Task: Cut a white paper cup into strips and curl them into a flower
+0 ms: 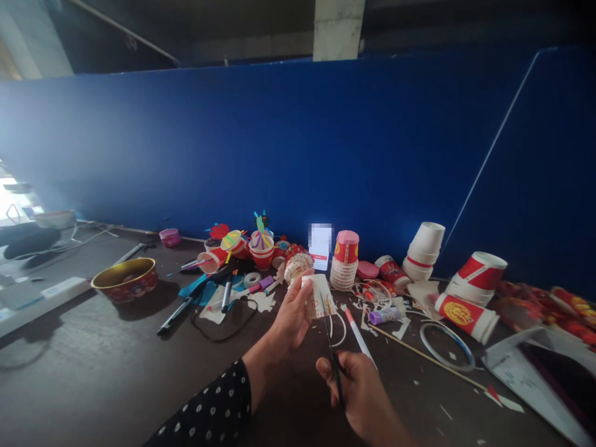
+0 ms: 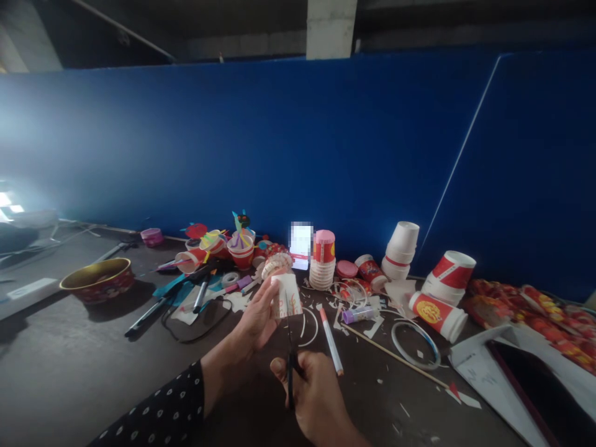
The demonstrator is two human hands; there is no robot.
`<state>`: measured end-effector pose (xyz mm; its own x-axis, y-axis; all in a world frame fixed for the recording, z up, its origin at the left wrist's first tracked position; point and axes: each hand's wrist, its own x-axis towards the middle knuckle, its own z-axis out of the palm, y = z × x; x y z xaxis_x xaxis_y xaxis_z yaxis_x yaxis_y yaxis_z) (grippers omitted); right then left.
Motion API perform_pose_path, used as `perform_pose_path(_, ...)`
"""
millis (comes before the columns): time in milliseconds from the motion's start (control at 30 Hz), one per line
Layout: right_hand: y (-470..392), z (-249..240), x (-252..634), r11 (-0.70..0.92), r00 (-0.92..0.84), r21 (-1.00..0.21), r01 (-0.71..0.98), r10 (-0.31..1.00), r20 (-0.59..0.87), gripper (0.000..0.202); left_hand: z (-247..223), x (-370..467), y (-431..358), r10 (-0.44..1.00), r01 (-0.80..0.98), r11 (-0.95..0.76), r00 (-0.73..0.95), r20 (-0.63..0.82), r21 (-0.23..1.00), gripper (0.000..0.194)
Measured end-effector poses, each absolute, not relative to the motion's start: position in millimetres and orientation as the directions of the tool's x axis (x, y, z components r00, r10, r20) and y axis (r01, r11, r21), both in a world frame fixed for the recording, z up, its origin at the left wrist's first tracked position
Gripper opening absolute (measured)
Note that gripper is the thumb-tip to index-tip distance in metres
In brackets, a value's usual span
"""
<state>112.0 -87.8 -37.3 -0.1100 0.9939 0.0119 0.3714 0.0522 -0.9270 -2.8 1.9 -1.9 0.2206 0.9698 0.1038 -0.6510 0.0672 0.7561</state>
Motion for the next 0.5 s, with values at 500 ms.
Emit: perform_pose_path(500,-90.6,-28.5,111.6,0.011,-0.099,-0.933,0.360,0.995,-0.027,0.054,-1.1,-4.1,2.7,0.964,-0.663,0.076,0.238,0.114,0.745,0.053)
